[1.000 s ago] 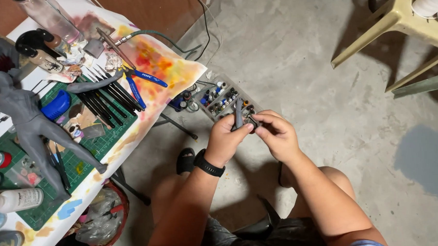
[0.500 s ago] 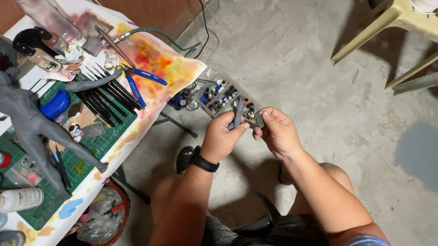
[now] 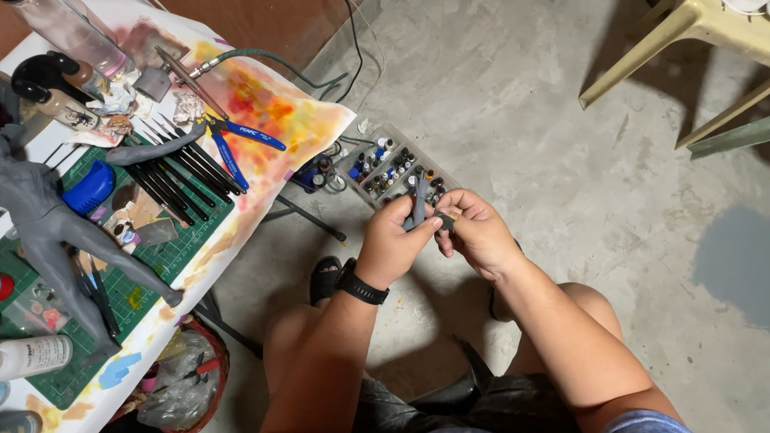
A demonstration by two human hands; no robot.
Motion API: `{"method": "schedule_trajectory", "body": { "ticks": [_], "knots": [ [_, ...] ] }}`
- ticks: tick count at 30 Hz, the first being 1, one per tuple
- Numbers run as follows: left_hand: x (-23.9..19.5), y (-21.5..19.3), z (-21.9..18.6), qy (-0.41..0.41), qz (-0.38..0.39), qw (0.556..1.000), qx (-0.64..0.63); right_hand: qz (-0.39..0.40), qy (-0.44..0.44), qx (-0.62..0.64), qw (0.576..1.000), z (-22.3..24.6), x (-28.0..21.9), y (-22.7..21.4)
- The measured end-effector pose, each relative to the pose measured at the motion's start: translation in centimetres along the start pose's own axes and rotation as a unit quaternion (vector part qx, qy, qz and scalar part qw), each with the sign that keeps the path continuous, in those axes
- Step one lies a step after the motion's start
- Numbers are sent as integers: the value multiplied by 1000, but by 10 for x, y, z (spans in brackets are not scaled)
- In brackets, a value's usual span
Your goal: Cleaning and removing support material from a 3D printed miniature part using a hobby knife
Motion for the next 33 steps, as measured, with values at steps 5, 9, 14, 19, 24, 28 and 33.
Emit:
{"method": "schedule_trajectory", "body": {
  "ticks": [5, 9, 14, 19, 24, 28, 33],
  "knots": [
    [-2, 10, -4, -19, -15, 999, -26, 3, 14, -3, 1000, 7, -1, 14],
    [-6, 12, -7, -49, -19, 980, -191, 12, 34, 52, 998, -12, 1, 3],
    [-1, 11, 12, -110, -56, 966, -227, 33, -86, 12, 996, -11, 1, -4],
    [0, -5, 32, -104, -110, 986, -67, -81, -133, -70, 985, -4, -1, -19],
    [-3, 13, 39, -114, -111, 967, -198, -62, -373, -431, 819, 51, -29, 26],
    [-1, 3, 51, -111, -118, 969, -188, -3, -375, -423, 825, 58, -30, 37],
    [-3, 11, 27, -113, -92, 988, -58, -21, -213, -138, 967, 5, -3, -11]
  ]
}}
Point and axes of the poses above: each hand's wrist, its own x-axis towards the middle knuckle, its own y-axis out of the palm, z = x × y, the point moved 8 cm from there along x, towards the middle knuckle, and after that the axes turned 7 degrees about z, right-handed, at the moved point
